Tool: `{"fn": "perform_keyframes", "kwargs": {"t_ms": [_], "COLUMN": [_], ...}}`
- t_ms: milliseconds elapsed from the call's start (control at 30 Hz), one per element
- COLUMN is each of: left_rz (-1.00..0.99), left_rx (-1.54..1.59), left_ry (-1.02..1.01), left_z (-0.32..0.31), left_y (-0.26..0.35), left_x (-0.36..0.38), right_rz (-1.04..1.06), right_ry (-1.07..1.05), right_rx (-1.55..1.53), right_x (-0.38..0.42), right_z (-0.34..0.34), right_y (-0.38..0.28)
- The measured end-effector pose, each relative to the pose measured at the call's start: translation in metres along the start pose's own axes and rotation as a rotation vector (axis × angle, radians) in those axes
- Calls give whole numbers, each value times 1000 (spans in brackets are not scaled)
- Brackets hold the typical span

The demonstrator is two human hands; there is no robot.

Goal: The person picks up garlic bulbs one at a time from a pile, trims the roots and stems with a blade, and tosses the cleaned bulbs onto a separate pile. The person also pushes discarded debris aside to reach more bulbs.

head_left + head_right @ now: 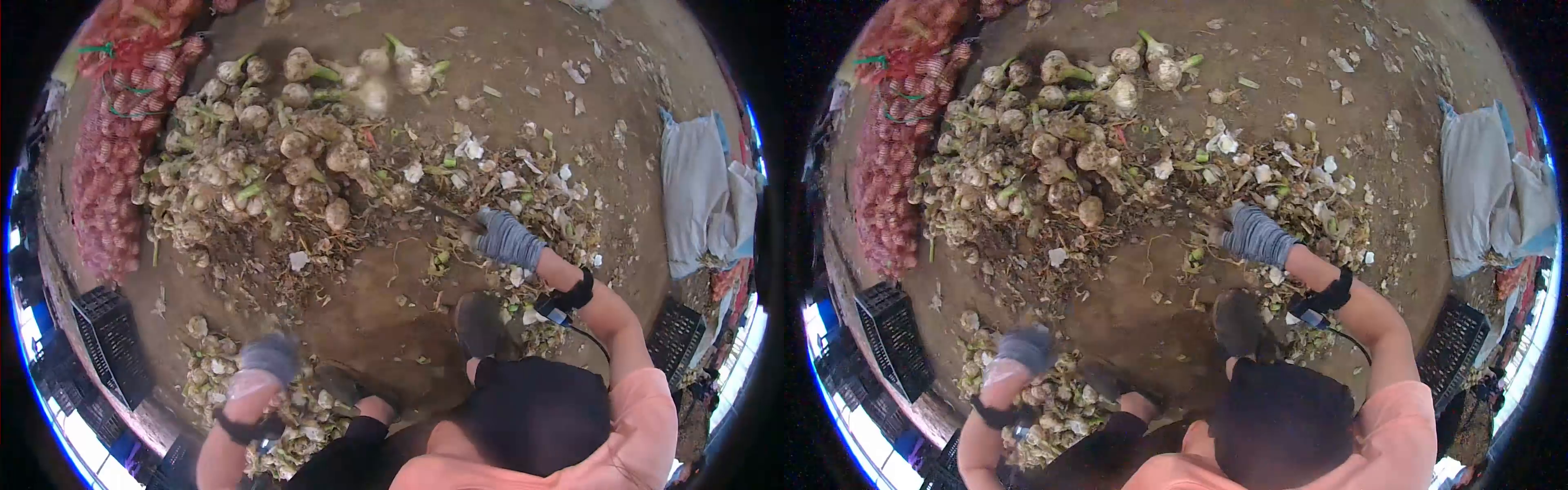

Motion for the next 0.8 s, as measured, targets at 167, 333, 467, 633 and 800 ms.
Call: {"fn": "perform_keyframes", "kwargs": {"t_ms": [167,333,467,633,800], "left_rz": [37,95,135,253,104], "left_rx": [-115,417,637,754,764], "left_ry": [-168,785,1103,1130,1312], "left_z": [-76,53,92,94,84], "left_y": [-64,12,43,48,51], "left_x": [49,-41,-126,-137,-135], "right_rz": [-54,51,-37,32,72], "right_ry": [-73,14,64,106,90], "right_rx": [-151,-201,-12,-151,-263], "right_x": [-6,-9,-4,-8,-6], "right_z": [3,-10,-12,-38,-36], "right_y": [-20,-23,-30,-11,-28]}}
Point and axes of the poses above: each hand's wrist, its own x-axis away from the middle knuckle, its own z-axis out of the back of the hand, y = z × x, the point moved 3 cm from there along -x, towards the middle knuckle, and after that the axes turned 9 degrees about -x, right-handed, at the moved point
